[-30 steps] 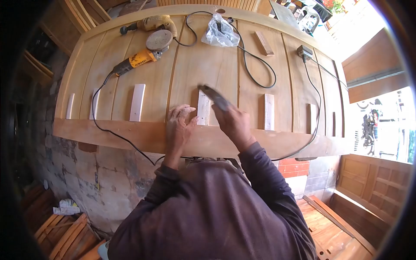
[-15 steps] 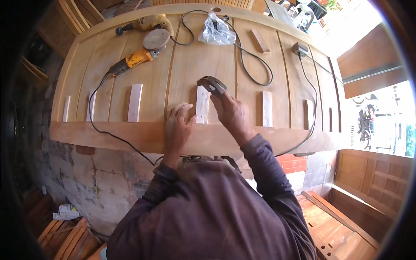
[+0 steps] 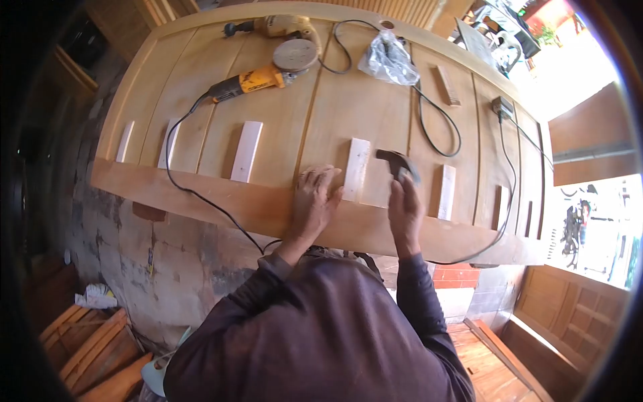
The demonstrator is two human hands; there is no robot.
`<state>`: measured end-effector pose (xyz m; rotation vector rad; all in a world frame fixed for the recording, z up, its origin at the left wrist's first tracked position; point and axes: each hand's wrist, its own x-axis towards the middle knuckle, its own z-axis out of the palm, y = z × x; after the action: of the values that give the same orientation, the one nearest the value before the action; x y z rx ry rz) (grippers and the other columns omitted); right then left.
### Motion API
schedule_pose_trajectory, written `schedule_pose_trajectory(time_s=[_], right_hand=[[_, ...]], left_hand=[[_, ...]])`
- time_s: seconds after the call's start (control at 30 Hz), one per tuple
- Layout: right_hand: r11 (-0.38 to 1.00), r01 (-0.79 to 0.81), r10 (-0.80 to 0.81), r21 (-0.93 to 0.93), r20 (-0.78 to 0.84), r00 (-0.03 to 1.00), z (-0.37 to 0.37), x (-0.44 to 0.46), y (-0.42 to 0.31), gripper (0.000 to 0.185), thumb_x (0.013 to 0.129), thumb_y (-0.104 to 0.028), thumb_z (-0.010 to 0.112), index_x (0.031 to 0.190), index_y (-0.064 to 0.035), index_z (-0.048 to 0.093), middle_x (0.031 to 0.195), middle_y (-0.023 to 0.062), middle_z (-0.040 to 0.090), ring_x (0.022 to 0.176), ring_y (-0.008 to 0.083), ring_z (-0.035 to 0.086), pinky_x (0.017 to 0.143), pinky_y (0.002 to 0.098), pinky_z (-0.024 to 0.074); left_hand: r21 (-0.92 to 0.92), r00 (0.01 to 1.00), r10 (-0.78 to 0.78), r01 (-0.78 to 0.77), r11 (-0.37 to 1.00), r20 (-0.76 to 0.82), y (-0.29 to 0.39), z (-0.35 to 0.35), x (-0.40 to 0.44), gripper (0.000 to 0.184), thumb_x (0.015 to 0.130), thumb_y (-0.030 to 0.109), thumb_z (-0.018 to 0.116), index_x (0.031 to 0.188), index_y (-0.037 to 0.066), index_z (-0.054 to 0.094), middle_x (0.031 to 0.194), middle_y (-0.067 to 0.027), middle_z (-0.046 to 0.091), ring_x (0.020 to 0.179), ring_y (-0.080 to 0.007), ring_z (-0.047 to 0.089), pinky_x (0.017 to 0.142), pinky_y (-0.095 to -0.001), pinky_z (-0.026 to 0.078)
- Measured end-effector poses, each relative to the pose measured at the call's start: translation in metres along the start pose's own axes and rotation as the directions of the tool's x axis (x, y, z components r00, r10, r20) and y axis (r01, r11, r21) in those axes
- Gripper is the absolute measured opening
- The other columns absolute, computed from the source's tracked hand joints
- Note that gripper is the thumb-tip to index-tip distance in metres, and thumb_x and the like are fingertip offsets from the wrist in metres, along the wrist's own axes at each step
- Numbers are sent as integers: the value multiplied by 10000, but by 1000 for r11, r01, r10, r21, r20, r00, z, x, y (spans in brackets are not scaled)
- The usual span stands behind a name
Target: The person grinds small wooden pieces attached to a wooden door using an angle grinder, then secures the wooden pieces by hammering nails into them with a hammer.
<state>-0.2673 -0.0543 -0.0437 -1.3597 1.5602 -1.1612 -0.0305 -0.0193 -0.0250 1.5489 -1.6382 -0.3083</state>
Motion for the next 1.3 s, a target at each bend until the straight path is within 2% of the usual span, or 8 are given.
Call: schedule_pose_trajectory(time_s=[0.07, 0.33, 0.5, 0.63, 0.83, 0.93, 1.07, 1.3], right_hand=[[919, -248, 250, 306, 33, 968, -15, -22, -31, 289, 1108, -268, 610, 1317, -71, 648, 778, -26, 580, 574, 60, 508, 507, 224, 423], [853, -177, 258, 492, -102, 961, -23, -40, -36, 286, 1120, -266, 572, 1344, -90, 599, 728, -16, 513, 511, 71, 463, 454, 233, 389], [795, -188, 264, 576, -51, 963, -28, -39, -19, 277, 1104, -229, 601, 1352, -103, 593, 753, -23, 529, 547, 65, 478, 479, 236, 406], [823, -201, 275, 532, -64, 959, -28, -40, -16, 260, 1094, -201, 624, 1323, -81, 605, 780, -29, 554, 587, 51, 494, 510, 223, 411], [854, -175, 239, 490, -70, 969, -29, -39, -14, 213, 1084, -197, 645, 1256, -71, 644, 790, -39, 568, 635, 48, 512, 561, 228, 428], [867, -194, 247, 459, -58, 967, -30, -40, 3, 299, 1093, -212, 626, 1340, -47, 589, 770, -18, 556, 568, 61, 484, 507, 234, 412], [851, -208, 260, 482, -43, 965, -35, -38, -17, 320, 1090, -191, 631, 1355, -16, 592, 785, -31, 552, 596, 58, 496, 535, 236, 420], [798, -234, 271, 555, 16, 962, -36, -37, -16, 347, 1072, -162, 666, 1393, -42, 607, 788, -68, 551, 643, 20, 483, 557, 219, 409]], left_hand=[[-21, 1000, -18, 18, 1000, -10, 2, -2, 0, 422, 870, 150, 801, 1258, 52, 668, 1279, -171, 671, 1252, -376, 596, 1092, -504, 451], [-184, 998, -64, 63, 981, 5, 1, -3, 5, 314, 914, 149, 777, 1213, 81, 712, 1229, -118, 715, 1196, -348, 636, 1063, -467, 484], [-240, 995, -102, 104, 965, 20, 16, 1, 66, 169, 986, 178, 731, 1098, 52, 745, 1076, -157, 730, 965, -303, 674, 833, -421, 558], [-206, 989, 73, -98, 974, -126, 17, 50, 183, 210, 1006, 231, 701, 945, 31, 719, 837, -166, 711, 735, -313, 688, 673, -423, 552], [79, 992, 92, -86, 993, -86, -36, 162, 351, 197, 934, 165, 624, 1011, 114, 798, 956, -213, 773, 894, -424, 751, 826, -521, 599], [358, 978, -80, 5, 934, 194, -73, 197, 393, 320, 964, 310, 569, 1071, 107, 793, 1051, -249, 757, 1018, -458, 731, 893, -547, 586], [471, 960, -68, -71, 879, 273, -99, 225, 423, 322, 947, 311, 597, 1202, 214, 768, 1198, -193, 753, 1158, -402, 707, 992, -520, 560], [611, 834, -198, -195, 768, 515, -62, 216, 429, 485, 897, 297, 681, 1326, 73, 715, 1334, -226, 705, 1274, -409, 658, 1064, -501, 525]])
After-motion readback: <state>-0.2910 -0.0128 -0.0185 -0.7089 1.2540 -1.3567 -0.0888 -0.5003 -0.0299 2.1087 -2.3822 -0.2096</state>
